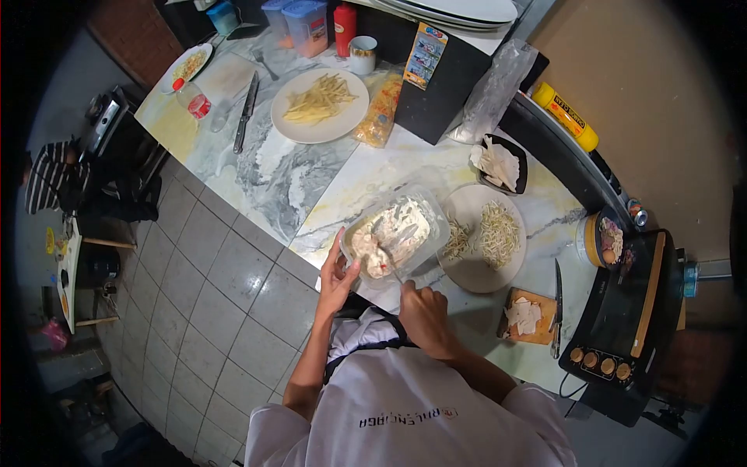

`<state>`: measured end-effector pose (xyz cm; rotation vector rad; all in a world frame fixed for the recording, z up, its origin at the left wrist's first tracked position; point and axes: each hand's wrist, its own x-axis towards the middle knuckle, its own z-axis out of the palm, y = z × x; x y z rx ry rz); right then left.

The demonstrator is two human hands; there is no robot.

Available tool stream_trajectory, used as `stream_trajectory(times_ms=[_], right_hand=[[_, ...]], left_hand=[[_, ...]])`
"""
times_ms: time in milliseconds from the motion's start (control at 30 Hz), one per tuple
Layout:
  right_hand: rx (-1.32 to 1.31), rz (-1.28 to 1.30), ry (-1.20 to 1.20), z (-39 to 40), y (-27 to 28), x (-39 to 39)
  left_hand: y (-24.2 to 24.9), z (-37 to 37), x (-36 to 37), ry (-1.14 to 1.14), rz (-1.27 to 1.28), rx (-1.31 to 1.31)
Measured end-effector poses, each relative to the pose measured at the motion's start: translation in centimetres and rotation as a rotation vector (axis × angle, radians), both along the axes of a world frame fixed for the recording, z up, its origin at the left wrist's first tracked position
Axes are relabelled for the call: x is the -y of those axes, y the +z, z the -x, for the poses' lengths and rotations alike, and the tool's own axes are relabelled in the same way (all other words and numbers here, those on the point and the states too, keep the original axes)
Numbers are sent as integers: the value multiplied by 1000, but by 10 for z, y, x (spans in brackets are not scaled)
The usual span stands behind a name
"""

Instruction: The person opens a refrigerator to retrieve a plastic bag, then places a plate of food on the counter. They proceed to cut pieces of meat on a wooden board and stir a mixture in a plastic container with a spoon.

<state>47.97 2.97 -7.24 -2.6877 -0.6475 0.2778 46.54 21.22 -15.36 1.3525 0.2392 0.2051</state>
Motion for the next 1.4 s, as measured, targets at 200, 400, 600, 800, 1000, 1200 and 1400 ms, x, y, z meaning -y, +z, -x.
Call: stream_trajectory(times_ms=[200, 400, 600, 800, 1000, 1200, 1400], right_hand=[[74, -177, -88, -30, 1, -1], [158, -107, 113, -21, -43, 8], [159, -282, 60, -48, -12, 32], [-3, -121, 62, -57, -41, 3], [77, -196, 233, -35, -19, 34], [172, -56, 21, -95, -1, 52], [-12, -35, 133, -89, -37, 18]], left_hand=[[-2, 0, -1, -1, 47, 28], [-3, 0, -3, 2, -10, -10], [-3, -1, -3, -3, 5, 27], [-2, -5, -6, -19, -42, 8], [-7, -4, -6, -11, 31, -8], [-6, -5, -9, -39, 19, -15], [1, -6, -8, -39, 16, -43]])
